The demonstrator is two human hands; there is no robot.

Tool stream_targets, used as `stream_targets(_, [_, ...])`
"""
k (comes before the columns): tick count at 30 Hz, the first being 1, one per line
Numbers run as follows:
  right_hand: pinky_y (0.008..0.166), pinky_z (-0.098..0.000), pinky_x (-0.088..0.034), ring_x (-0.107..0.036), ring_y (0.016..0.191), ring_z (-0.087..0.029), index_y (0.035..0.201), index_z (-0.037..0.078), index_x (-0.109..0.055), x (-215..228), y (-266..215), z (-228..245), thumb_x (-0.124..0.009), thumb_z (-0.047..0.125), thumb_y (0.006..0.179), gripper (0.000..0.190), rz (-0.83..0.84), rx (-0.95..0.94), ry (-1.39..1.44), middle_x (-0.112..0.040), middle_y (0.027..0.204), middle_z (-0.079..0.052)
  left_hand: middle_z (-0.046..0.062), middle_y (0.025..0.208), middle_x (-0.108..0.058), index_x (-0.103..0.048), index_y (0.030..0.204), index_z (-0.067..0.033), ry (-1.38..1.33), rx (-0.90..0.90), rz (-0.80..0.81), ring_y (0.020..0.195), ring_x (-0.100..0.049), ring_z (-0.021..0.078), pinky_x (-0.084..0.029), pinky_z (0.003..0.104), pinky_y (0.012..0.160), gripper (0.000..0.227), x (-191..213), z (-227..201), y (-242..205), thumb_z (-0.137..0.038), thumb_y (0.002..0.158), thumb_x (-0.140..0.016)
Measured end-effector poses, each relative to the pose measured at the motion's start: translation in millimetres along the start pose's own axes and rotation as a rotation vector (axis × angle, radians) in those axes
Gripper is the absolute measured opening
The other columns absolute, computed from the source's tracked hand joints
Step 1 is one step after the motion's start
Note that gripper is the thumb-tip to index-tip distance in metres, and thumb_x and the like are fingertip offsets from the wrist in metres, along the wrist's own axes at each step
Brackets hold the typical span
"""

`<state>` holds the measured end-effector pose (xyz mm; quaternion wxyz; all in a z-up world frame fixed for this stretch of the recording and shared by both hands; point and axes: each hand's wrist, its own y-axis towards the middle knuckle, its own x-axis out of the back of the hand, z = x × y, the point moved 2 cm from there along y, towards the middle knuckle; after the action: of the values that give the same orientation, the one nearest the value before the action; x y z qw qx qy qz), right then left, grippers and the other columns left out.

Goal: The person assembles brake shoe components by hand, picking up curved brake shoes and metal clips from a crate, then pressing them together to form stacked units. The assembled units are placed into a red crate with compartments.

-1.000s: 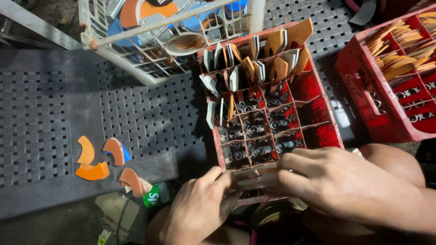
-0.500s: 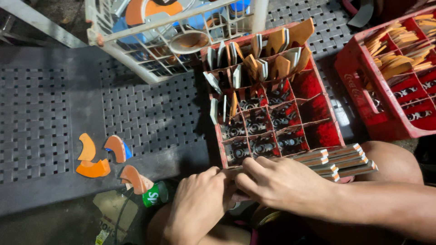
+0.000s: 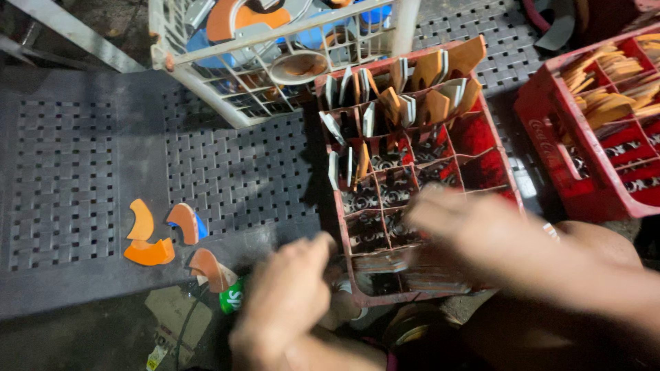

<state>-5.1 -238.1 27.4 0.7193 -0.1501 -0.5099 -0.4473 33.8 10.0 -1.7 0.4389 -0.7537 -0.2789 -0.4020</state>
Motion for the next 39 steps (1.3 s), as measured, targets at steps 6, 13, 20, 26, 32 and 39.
stream_targets(6, [0.062, -0.0447, -0.06, -0.072, 0.064, -0.034, 0.115, 0.004, -0.07, 13.4, 25.5, -48.1, -0.074, 0.037, 0.085, 0.045, 0.171, -0.246, -0.04, -0.072, 0.085, -0.015, 0.027, 0.146, -0.05, -0.058, 0.139, -0.0153, -0.24, -0.366, -0.608, 0.125, -0.056, 0.0453, -0.051, 0.047, 0.099, 0.07, 30.8, -2.6, 36.0, -0.017, 0.074, -0.084])
stream_targets(13, [0.055, -0.0457, -0.061, -0.072, 0.065, -0.038, 0.143, -0.009, -0.053, -41.9, 60.6, -73.9, -0.072, 0.058, 0.08, 0.094, 0.073, -0.182, -0.207, -0.071, 0.101, -0.025, 0.026, 0.154, -0.039, -0.062, 0.138, -0.0154, -0.184, -0.355, -0.536, 0.13, -0.051, 0.044, -0.048, 0.048, 0.102, 0.069, 25.0, -11.5, 79.0, -0.012, 0.073, -0.084])
stream_targets(20, [0.058, -0.0433, -0.061, -0.075, 0.078, -0.035, 0.125, -0.006, -0.064, -72.6, 63.4, -94.3, -0.075, 0.042, 0.087, 0.062, -0.119, -0.018, -0.238, -0.074, 0.11, -0.02, 0.013, 0.149, -0.052, -0.074, 0.12, -0.0135, -0.085, -0.361, -0.55, 0.124, -0.056, 0.0358, -0.051, 0.046, 0.096, 0.049, 20.9, -4.4, 86.5, -0.01, 0.071, -0.08])
stream_targets(26, [0.066, -0.0393, -0.062, -0.074, 0.081, -0.028, 0.115, -0.007, -0.069, -63.1, 60.4, -99.3, -0.082, 0.032, 0.084, 0.051, -0.241, 0.233, -0.194, -0.075, 0.101, -0.017, 0.008, 0.132, -0.07, -0.073, 0.12, -0.0094, 0.011, -0.472, -0.731, 0.122, -0.062, 0.0344, -0.051, 0.047, 0.103, 0.034, 22.1, -18.2, 74.5, -0.009, 0.086, -0.075])
stream_targets(32, [0.075, -0.038, -0.062, -0.073, 0.083, -0.025, 0.11, -0.005, -0.071, -44.1, 54.2, -91.8, -0.083, 0.024, 0.084, 0.041, -0.266, 0.461, -0.259, -0.074, 0.101, -0.014, 0.013, 0.128, -0.071, -0.071, 0.123, -0.0014, -0.076, -0.545, -0.852, 0.117, -0.068, 0.0352, -0.054, 0.045, 0.104, 0.037, 33.2, -25.1, 46.1, -0.005, 0.086, -0.078])
stream_targets(39, [0.083, -0.0385, -0.06, -0.068, 0.088, -0.024, 0.112, 0.0, -0.069, -31.8, 51.2, -77.2, -0.077, 0.025, 0.083, 0.039, -0.251, 0.556, -0.371, -0.067, 0.098, -0.009, 0.025, 0.134, -0.065, -0.061, 0.128, 0.0032, -0.177, -0.58, -1.091, 0.125, -0.068, 0.0369, -0.058, 0.044, 0.108, 0.047, 43.6, -20.2, 29.4, -0.018, 0.094, -0.086])
